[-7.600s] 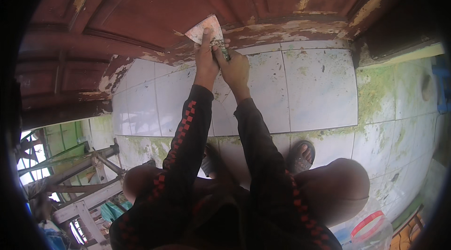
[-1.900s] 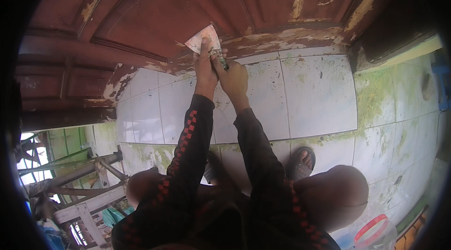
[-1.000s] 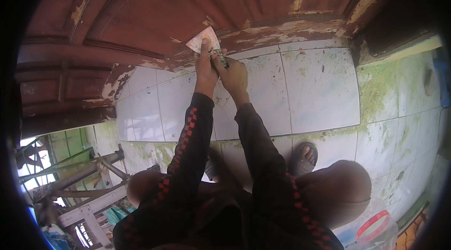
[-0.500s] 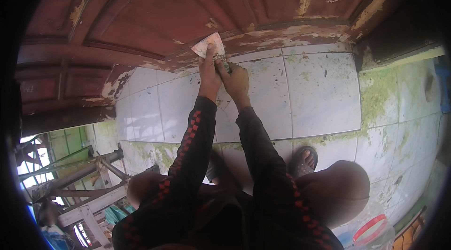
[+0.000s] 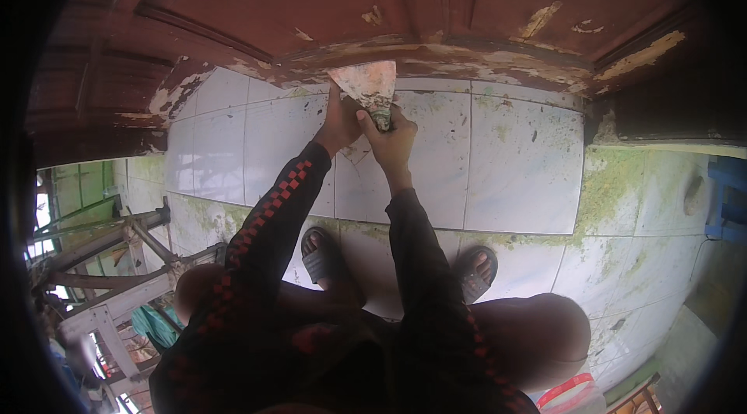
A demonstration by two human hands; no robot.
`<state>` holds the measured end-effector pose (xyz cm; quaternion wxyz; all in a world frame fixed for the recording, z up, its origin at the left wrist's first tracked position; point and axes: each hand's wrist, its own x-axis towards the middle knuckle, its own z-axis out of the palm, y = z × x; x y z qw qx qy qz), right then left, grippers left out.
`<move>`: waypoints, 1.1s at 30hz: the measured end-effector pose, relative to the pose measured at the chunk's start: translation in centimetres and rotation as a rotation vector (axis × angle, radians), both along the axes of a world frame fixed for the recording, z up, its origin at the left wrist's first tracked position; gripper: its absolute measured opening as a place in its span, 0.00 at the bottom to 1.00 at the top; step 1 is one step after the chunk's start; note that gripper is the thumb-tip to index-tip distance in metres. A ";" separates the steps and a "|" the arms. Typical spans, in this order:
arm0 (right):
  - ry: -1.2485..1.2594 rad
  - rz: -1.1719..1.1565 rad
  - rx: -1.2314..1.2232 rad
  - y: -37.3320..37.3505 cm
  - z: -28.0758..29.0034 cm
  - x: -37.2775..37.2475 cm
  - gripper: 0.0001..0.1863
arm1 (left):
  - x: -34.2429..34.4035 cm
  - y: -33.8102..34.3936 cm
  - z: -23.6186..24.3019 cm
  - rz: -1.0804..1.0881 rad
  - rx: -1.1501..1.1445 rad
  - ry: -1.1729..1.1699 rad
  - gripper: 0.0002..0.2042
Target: The person scrapes old paint and debris from the lower edge of a reddish-brown door using a metal scraper. They work while sitting on the tiled floor, repeatedly removing flakes and wiping the surface.
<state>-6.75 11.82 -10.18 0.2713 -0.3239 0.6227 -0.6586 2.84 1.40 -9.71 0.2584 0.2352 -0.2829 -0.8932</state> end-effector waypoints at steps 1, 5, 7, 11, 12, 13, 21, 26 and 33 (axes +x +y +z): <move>-0.059 -0.048 -0.119 -0.4 1.5 -0.8 0.21 | 0.1 0.3 0.7 -0.182 -0.046 -0.074 0.44; -0.050 -0.259 -0.327 -2.1 11.4 -6.4 0.16 | -1.1 2.1 4.2 -1.116 -0.430 -0.500 0.42; -0.049 -0.273 -0.563 -3.7 19.9 -8.0 0.18 | -1.8 6.6 5.3 -1.507 -0.801 -0.630 0.42; 0.084 -0.204 -0.791 -6.2 32.6 -15.7 0.21 | -6.2 16.5 10.2 -1.221 -0.911 -0.266 0.45; 0.152 -0.201 -0.769 -7.0 35.0 -15.1 0.21 | -6.9 18.5 12.0 -1.060 -0.879 -0.179 0.46; 0.245 -0.204 -0.742 -7.5 37.5 -14.4 0.20 | -7.6 20.2 14.1 -0.939 -0.862 -0.085 0.47; 0.530 0.098 0.146 5.7 35.6 -12.5 0.13 | -4.9 22.0 19.3 -0.641 -0.750 -0.311 0.38; 0.794 -0.053 0.814 19.7 28.4 -10.0 0.14 | -0.9 19.0 17.3 -0.516 -0.886 -0.142 0.34; 0.695 -0.210 0.717 19.2 28.4 -3.6 0.21 | 0.7 16.4 15.8 -0.471 -1.035 -0.118 0.41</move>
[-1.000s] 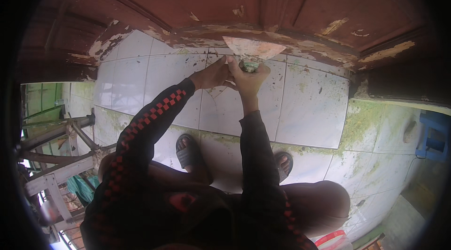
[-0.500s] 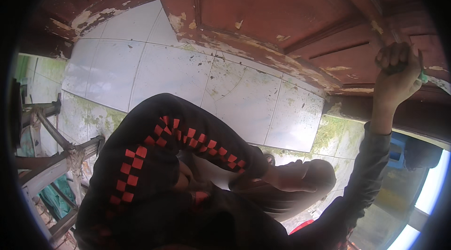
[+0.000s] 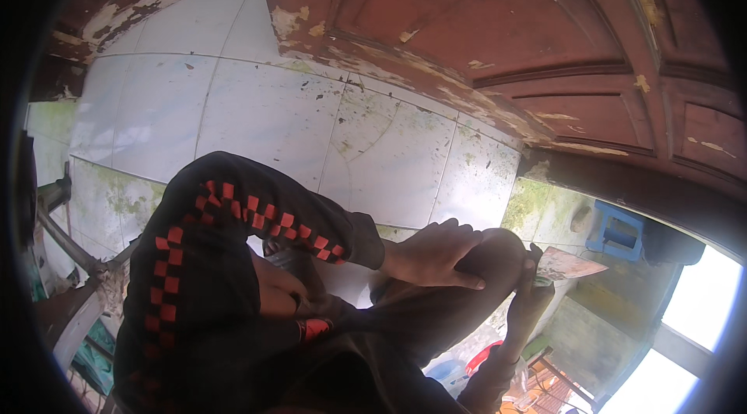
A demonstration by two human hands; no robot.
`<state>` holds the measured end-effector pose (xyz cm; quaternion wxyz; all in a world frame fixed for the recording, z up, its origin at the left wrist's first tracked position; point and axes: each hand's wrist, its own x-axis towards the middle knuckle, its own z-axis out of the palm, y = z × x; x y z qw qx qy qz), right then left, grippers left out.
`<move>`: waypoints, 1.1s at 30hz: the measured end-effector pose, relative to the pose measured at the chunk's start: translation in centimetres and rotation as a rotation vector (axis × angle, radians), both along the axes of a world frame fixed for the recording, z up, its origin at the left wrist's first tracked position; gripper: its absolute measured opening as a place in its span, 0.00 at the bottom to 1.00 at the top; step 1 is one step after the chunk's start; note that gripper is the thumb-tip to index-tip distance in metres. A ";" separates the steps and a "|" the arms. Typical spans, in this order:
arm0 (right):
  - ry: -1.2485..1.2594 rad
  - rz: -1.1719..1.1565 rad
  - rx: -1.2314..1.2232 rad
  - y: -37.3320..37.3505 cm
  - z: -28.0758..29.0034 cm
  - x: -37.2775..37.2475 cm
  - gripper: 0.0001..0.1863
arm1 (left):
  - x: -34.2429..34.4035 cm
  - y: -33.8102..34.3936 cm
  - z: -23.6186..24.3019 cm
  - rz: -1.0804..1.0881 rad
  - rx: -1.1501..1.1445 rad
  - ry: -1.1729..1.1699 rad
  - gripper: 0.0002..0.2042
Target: The person scrapes old paint and debris from the lower edge of a reddish-brown door using a metal scraper. They work while sitting on the tiled floor, repeatedly removing flakes and wiping the surface.
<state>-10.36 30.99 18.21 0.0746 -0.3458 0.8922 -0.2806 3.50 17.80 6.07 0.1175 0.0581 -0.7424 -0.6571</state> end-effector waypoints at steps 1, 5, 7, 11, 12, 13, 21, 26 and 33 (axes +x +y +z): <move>-0.059 -0.034 0.082 0.5 0.4 -0.4 0.22 | -0.1 0.1 0.0 0.031 0.018 0.023 0.40; -0.171 -0.068 0.148 2.8 0.7 -2.4 0.22 | -0.2 0.2 -0.3 0.071 0.085 0.126 0.31; -0.154 -0.064 0.114 3.6 0.8 -2.4 0.22 | -0.1 -0.1 -0.2 0.035 0.083 0.179 0.25; -0.198 0.027 0.107 6.9 0.6 -2.0 0.24 | 1.4 0.5 -0.7 -0.056 -0.149 0.500 0.14; -0.225 0.066 0.098 8.7 0.4 -1.8 0.24 | 1.7 1.1 -1.2 -0.095 -0.234 0.648 0.13; -0.008 0.208 0.186 10.0 0.3 -1.5 0.22 | 2.1 1.4 -2.1 -0.170 -0.298 0.684 0.12; -0.087 0.376 0.130 7.5 5.7 -7.2 0.28 | 2.9 -1.3 -3.2 -0.257 -0.402 0.639 0.17; -0.399 0.359 -0.069 -2.8 2.7 -12.3 0.37 | 1.1 -11.9 -11.2 0.651 -0.902 0.278 0.38; -0.128 0.699 0.371 -14.6 -10.5 -9.4 0.16 | 0.0 -17.9 -18.2 0.841 -1.234 -0.179 0.42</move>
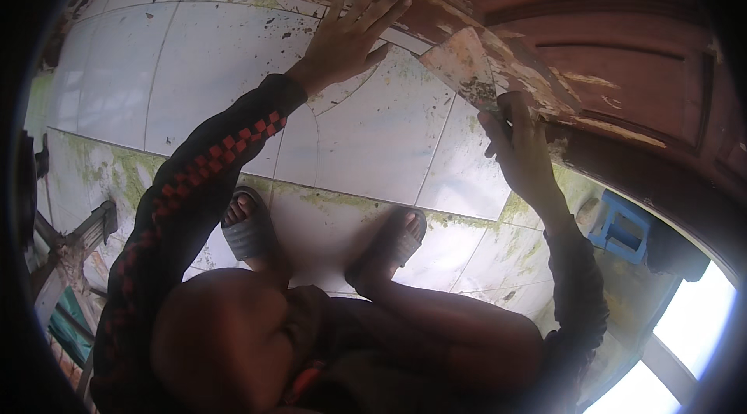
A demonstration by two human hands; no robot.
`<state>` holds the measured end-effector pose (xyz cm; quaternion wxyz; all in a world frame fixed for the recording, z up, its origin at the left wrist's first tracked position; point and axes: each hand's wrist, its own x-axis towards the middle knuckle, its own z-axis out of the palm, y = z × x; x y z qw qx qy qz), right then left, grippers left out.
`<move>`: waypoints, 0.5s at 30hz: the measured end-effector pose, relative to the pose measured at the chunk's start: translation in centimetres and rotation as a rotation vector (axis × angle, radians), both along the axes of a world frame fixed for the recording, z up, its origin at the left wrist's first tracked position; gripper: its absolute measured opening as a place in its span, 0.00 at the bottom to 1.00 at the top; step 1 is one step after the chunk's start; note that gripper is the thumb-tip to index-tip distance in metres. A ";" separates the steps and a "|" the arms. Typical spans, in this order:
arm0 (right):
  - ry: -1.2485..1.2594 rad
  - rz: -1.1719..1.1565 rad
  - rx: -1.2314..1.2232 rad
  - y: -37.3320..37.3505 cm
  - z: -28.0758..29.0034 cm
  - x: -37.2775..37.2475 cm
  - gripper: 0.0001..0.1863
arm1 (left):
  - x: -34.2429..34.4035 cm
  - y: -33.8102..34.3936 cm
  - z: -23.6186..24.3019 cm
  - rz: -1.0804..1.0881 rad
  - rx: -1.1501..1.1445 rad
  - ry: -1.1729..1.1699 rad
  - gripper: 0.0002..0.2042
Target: The person scrapes old paint and debris from the lower edge of a reddish-brown door using a metal scraper. They work while sitting on the tiled floor, repeatedly removing flakes and wiping the surface.
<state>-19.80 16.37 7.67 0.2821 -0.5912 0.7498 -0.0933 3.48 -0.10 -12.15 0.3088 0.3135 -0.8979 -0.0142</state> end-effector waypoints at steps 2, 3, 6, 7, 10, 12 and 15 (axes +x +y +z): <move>0.079 0.102 -0.045 -1.3 -2.0 0.2 0.14 | 0.6 0.0 -1.6 -0.050 -0.022 -0.150 0.42; 0.109 0.155 -0.072 -1.7 -2.8 0.3 0.13 | 1.7 -0.1 -2.0 -0.019 -0.024 -0.168 0.41; 0.174 0.243 -0.151 -2.0 -2.8 0.8 0.13 | 4.7 0.2 -3.6 0.053 -0.016 -0.186 0.40; 0.219 0.281 -0.187 -2.2 -2.9 0.7 0.14 | 6.1 0.2 -3.9 0.083 -0.014 -0.181 0.40; 0.335 0.341 -0.234 -3.2 -3.5 0.4 0.15 | 7.8 0.3 -3.5 0.171 0.022 -0.149 0.38; 0.400 0.313 -0.190 -3.7 -3.7 0.2 0.15 | 7.6 0.3 -3.5 0.182 0.029 -0.069 0.38; 0.401 0.258 -0.277 -3.8 -5.0 -1.0 0.14 | 6.9 -0.1 -2.9 0.268 0.116 -0.063 0.39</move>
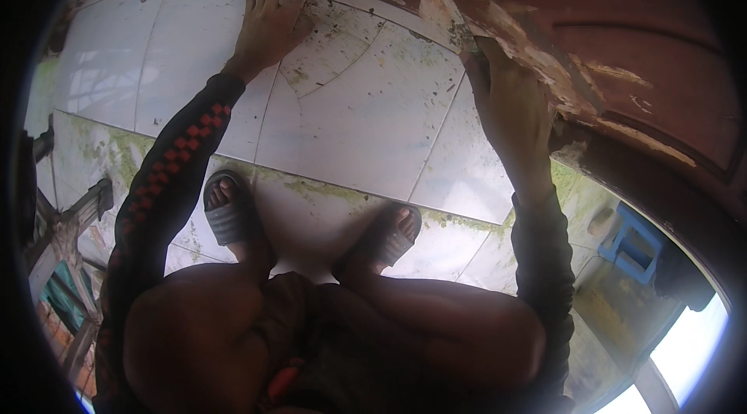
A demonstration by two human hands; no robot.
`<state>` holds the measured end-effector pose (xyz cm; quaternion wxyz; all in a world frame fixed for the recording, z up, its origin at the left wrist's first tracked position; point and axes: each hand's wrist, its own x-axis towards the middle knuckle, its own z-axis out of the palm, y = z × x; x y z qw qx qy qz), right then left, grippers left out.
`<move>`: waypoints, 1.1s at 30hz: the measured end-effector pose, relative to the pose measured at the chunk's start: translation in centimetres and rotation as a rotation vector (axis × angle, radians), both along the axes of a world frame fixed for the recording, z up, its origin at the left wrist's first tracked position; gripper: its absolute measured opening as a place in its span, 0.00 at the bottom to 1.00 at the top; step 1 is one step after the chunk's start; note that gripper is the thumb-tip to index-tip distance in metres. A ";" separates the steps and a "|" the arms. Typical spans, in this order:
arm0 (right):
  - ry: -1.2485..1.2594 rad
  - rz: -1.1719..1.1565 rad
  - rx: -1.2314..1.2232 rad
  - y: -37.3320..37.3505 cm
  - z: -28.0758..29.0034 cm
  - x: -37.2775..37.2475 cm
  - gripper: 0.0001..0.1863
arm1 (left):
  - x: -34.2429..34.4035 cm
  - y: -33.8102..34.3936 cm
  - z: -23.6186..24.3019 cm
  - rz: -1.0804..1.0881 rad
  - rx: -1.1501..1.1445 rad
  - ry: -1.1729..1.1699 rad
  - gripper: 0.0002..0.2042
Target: The person scrapes old paint and debris from the lower edge of a reddish-brown door using a metal scraper. They work while sitting on the tiled floor, repeatedly removing flakes and wiping the surface.
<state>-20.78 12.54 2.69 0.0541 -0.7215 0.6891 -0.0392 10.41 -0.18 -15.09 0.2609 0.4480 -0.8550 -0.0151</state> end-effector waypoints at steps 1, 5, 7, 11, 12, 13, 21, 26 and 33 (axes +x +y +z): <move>-0.007 -0.029 -0.009 0.1 -0.4 -0.2 0.13 | -0.2 -0.2 0.2 0.027 0.029 0.004 0.40; -0.025 -0.122 -0.005 0.6 -1.4 -0.1 0.14 | -0.2 -0.6 0.6 0.077 0.080 -0.006 0.40; -0.013 -0.132 -0.002 0.7 -1.6 -0.1 0.14 | -0.3 -0.6 0.4 0.082 0.073 -0.016 0.39; -0.018 -0.109 -0.034 -0.1 -2.4 0.4 0.15 | -0.2 -0.6 0.4 0.059 0.084 0.021 0.37; -0.022 -0.111 -0.039 -0.3 -2.6 0.9 0.15 | -0.3 -0.5 0.5 0.058 0.084 0.018 0.37; -0.034 -0.123 -0.020 -0.3 -2.6 1.3 0.14 | -0.5 -0.5 0.5 0.059 0.084 0.015 0.37; -0.127 -0.229 0.005 0.1 -4.2 2.2 0.14 | -0.4 -0.8 0.6 0.062 0.060 0.029 0.36; -0.111 -0.249 0.030 -0.1 -4.2 2.8 0.14 | -0.3 -0.6 0.4 0.056 0.071 0.008 0.35; -0.134 -0.182 -0.015 -1.2 -5.2 3.2 0.15 | -0.4 -0.6 0.1 0.072 0.060 -0.020 0.35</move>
